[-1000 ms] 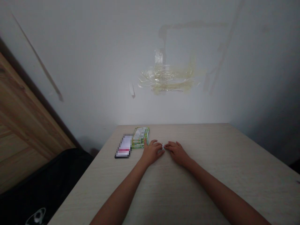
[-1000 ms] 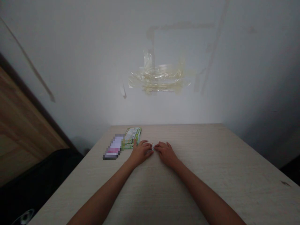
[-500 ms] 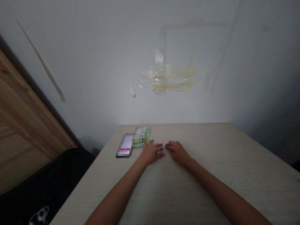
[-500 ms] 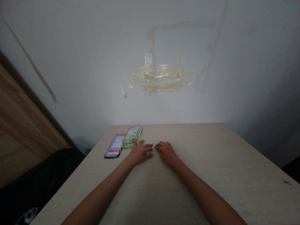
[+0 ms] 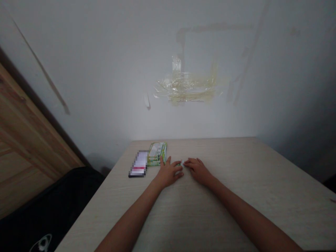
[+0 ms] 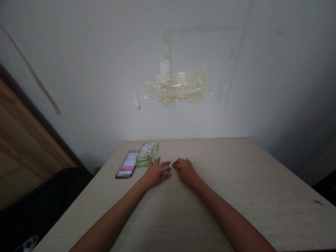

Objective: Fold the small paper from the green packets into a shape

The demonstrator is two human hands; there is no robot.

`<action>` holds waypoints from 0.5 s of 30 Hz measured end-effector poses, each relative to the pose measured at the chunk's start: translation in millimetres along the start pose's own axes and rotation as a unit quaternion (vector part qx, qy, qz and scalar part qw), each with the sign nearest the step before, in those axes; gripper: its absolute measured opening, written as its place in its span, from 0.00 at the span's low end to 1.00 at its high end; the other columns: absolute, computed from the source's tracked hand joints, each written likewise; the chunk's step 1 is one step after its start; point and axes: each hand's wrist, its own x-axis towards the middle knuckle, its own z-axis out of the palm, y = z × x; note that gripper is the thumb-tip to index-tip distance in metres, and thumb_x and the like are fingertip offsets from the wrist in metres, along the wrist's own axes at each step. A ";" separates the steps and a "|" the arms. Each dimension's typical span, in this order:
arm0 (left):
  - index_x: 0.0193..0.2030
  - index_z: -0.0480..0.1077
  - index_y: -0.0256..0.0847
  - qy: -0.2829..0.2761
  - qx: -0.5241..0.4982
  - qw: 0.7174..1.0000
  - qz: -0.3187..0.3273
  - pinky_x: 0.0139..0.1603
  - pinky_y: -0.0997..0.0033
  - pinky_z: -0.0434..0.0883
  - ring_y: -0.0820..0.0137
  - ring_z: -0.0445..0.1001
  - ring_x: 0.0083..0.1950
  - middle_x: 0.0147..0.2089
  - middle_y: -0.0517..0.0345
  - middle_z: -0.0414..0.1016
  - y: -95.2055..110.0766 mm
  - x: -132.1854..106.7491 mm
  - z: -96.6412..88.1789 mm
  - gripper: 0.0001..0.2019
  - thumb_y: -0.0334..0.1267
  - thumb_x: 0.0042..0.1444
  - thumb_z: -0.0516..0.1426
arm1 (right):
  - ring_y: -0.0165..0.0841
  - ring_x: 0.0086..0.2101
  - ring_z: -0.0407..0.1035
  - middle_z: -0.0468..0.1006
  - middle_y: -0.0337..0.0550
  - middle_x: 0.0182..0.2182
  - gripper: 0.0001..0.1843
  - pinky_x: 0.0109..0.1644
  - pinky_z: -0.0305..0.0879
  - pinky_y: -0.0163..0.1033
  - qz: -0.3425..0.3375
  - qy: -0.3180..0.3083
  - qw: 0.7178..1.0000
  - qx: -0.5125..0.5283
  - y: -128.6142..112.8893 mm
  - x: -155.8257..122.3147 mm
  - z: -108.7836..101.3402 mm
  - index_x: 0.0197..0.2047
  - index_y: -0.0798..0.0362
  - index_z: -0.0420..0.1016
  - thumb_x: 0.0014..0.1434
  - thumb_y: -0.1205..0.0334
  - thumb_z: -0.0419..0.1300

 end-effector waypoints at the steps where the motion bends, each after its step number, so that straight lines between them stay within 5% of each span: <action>1: 0.50 0.71 0.59 0.000 0.000 1.000 -0.001 0.60 0.20 0.32 0.44 0.52 0.68 0.65 0.64 0.66 0.5 -0.1 0.2 0.16 0.56 0.61 0.49 | 0.36 0.57 0.62 0.73 0.45 0.54 0.26 0.66 0.42 0.56 0.003 0.000 1.000 -0.001 0.3 0.1 0.2 0.55 0.46 0.72 0.57 0.74 0.50; 15: 0.49 0.72 0.58 0.003 -0.068 0.997 -0.043 0.60 0.21 0.28 0.50 0.48 0.71 0.63 0.64 0.68 1.8 -2.9 1.5 0.15 0.55 0.60 0.51 | 0.37 0.60 0.60 0.72 0.44 0.55 0.27 0.66 0.43 0.57 0.010 -0.004 1.000 0.002 3.7 0.9 0.9 0.56 0.45 0.72 0.57 0.74 0.50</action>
